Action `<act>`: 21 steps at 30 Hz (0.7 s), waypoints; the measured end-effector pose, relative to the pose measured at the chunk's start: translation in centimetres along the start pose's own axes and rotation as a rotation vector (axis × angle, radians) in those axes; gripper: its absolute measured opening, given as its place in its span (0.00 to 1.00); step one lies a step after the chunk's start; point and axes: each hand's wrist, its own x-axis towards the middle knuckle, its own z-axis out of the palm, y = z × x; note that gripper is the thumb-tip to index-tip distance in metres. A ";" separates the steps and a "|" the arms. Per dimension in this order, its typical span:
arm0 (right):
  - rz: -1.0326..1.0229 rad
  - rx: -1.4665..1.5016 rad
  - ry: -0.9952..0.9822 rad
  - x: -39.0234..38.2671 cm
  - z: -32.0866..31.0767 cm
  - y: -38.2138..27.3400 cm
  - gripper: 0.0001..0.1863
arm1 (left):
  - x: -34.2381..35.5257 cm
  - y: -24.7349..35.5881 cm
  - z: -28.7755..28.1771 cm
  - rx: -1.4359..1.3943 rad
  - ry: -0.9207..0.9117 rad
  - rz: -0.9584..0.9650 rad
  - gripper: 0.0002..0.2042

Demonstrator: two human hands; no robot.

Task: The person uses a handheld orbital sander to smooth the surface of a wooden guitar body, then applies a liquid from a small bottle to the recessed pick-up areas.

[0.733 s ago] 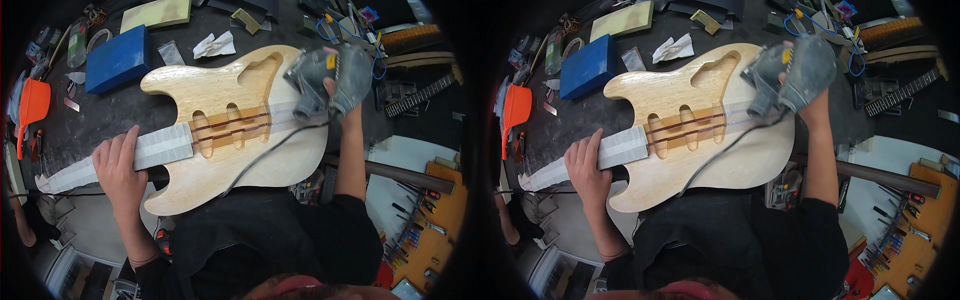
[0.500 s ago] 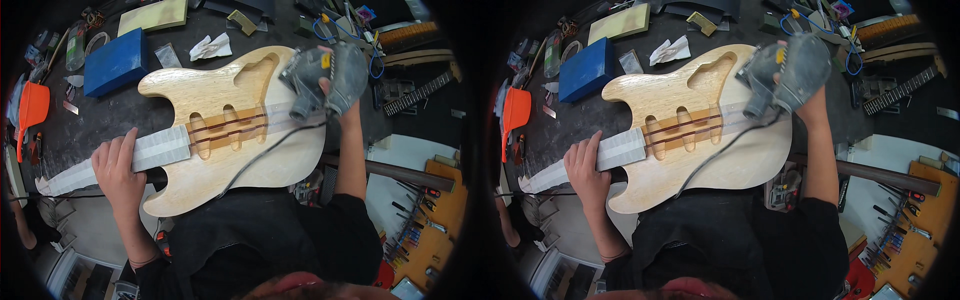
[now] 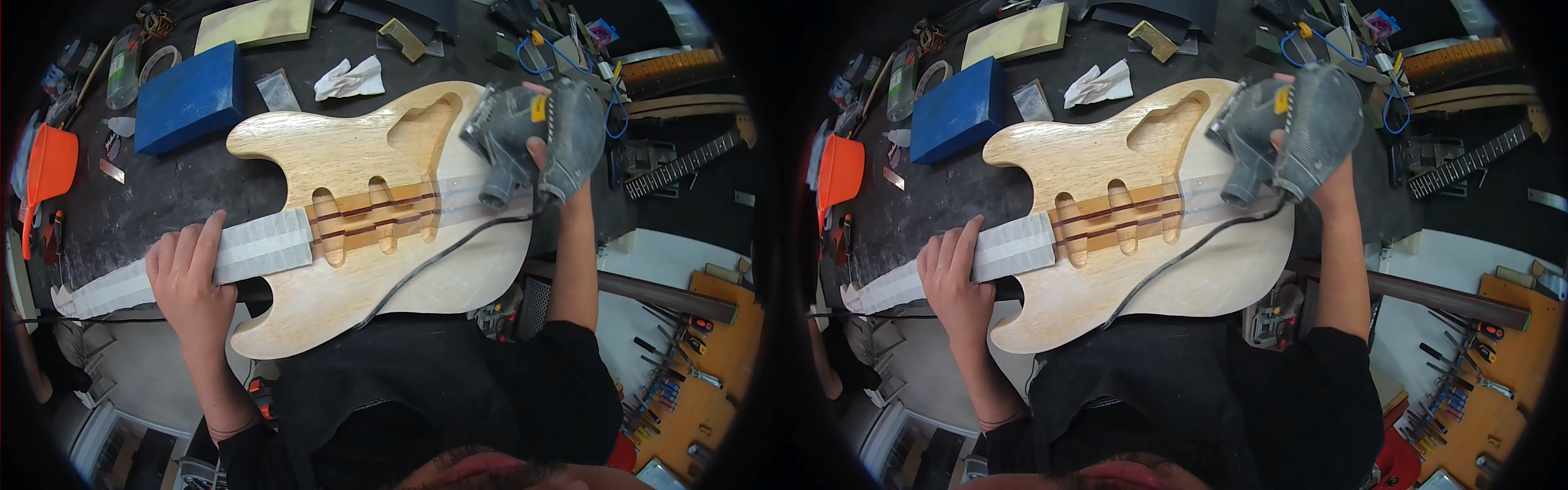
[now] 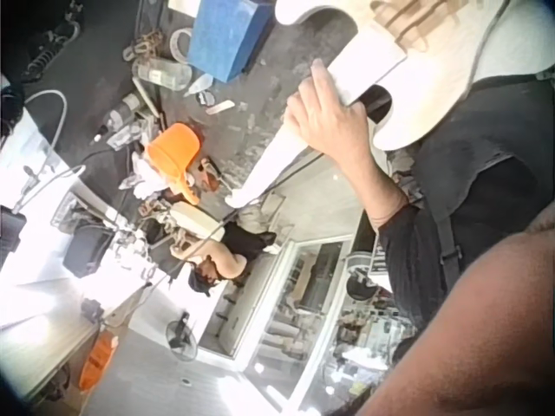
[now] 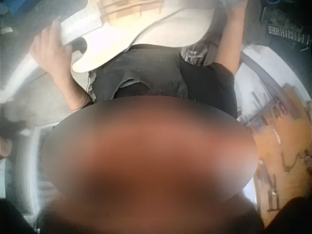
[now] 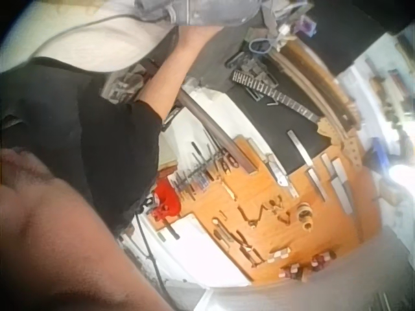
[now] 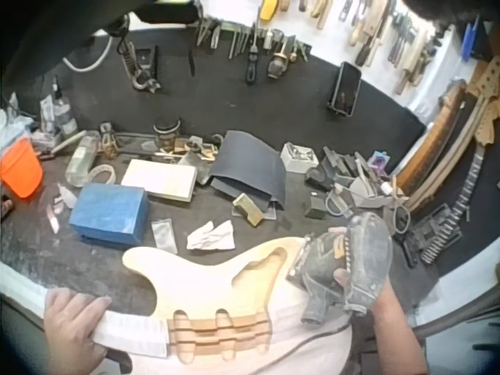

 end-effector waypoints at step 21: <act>0.118 -0.050 -0.044 0.3 0.9 0.9 0.34 | 0.1 0.1 0.0 0.016 0.020 0.015 0.35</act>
